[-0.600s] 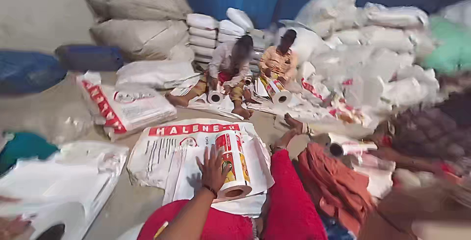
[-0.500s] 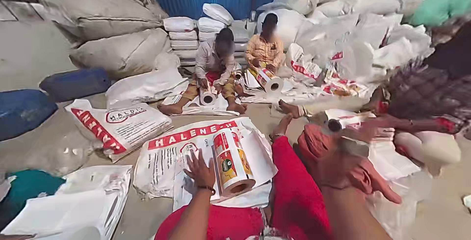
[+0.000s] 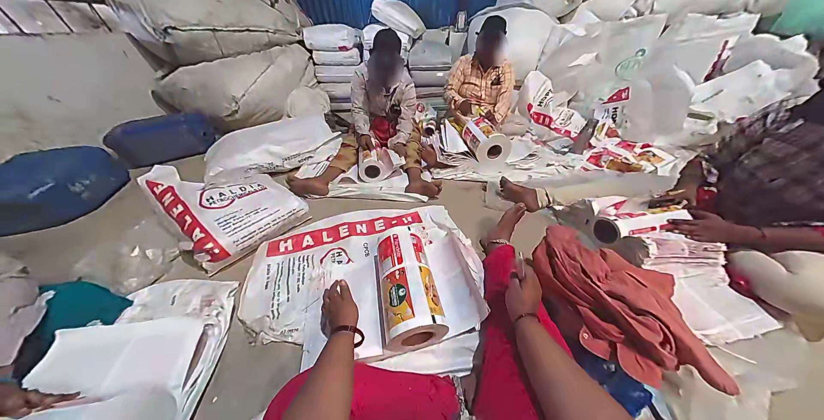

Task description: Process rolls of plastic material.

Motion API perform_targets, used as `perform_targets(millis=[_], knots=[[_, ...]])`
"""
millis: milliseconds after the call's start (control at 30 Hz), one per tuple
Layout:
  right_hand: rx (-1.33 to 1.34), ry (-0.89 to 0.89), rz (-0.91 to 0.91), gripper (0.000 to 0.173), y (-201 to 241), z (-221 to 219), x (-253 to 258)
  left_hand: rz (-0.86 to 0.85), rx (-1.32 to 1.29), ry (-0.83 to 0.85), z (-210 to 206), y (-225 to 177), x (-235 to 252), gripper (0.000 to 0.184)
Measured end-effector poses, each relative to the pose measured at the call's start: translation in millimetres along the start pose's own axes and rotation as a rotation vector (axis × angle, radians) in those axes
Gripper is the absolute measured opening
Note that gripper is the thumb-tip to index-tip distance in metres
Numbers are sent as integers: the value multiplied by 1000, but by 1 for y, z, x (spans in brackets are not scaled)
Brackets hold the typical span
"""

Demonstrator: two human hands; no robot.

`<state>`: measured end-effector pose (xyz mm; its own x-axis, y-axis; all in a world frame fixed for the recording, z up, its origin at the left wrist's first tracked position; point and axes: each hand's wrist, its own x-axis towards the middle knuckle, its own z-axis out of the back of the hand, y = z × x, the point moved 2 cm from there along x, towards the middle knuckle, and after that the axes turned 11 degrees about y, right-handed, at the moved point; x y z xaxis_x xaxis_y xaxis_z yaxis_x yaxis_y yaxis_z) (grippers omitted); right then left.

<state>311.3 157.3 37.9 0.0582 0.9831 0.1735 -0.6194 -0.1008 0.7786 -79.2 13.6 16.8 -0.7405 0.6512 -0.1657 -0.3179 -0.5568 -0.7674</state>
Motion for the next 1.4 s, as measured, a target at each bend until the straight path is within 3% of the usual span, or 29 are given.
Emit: perform_targets(millis=[100,200,300,367,467,533,600,733,833,900,1033,1167,1300,1333,1400], knots=[[210,-38,-139,31,-7,5,-1,-144,-164,34,-6,1,1,54],[243,-43,-126,32,-4,13,-2,-406,-79,-93,-3,-9,-10,30],[-65,119,91,39,9,14,-12,-870,191,-222,-9,-24,-28,40],[-245,102,333,36,22,3,-20,-1109,307,-239,-24,-35,-47,45],[-331,76,673,27,38,-16,-35,-1320,378,-181,-47,-44,-73,44],[-310,78,789,29,43,-23,-43,-1391,379,-117,-60,-49,-79,44],[-315,88,824,29,39,-31,-45,-1407,392,-91,-67,-45,-81,44],[-350,142,716,26,41,-32,-46,-1334,334,-61,-56,-30,-70,48],[-333,56,738,27,48,-13,-47,-1408,200,-172,-41,-49,-74,46],[-349,56,735,26,41,-25,-49,-1375,240,-258,-28,-46,-68,50],[-548,277,443,29,29,-38,-39,-995,367,-129,-27,-30,-50,67],[-563,262,343,30,29,-45,-31,-992,371,-244,-14,-46,-53,65],[-579,312,225,33,28,-47,-29,-559,528,-8,-16,-27,-43,70],[-566,300,215,33,29,-45,-27,-569,512,-26,-12,-31,-41,69],[-523,273,230,32,29,-40,-28,-830,443,-210,-7,-41,-48,61]])
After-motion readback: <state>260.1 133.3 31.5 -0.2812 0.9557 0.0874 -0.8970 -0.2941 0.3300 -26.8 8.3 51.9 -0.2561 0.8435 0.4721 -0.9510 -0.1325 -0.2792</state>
